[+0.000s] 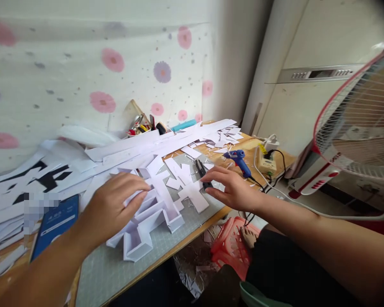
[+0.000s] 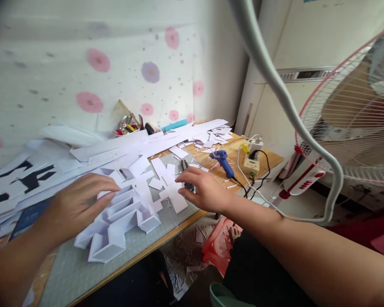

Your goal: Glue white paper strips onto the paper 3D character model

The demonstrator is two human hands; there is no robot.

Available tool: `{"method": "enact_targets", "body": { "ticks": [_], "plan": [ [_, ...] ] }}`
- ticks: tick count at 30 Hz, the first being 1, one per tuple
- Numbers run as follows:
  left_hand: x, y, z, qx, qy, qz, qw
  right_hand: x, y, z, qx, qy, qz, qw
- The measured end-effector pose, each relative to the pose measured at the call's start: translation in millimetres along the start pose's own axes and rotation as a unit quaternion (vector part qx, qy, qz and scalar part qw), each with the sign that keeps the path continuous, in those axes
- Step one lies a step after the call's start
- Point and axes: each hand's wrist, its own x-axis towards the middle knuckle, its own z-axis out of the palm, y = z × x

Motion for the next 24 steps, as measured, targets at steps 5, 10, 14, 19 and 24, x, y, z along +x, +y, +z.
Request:
{"method": "enact_targets", "body": {
  "ticks": [5, 10, 14, 19, 24],
  "plan": [
    [12, -10, 27.4, -0.059, -0.122, 0.091, 0.987, 18, -9, 25, 0.051, -0.07, 0.016, 0.996],
    [-4, -11, 30.6, -0.091, -0.098, 0.157, 0.979, 22, -15, 39, 0.1, -0.118, -0.004, 0.988],
    [-12, -14, 28.6, -0.094, -0.113, 0.176, 0.973, 17, -13, 47, 0.122, -0.143, -0.046, 0.981],
    [-18, -12, 30.8, -0.108, -0.125, 0.178, 0.97, 16, -8, 54, 0.139, -0.137, -0.06, 0.979],
    [-23, -4, 38.7, -0.139, -0.106, 0.109, 0.979, 19, -3, 52, 0.135, -0.146, -0.076, 0.977]
  ]
}}
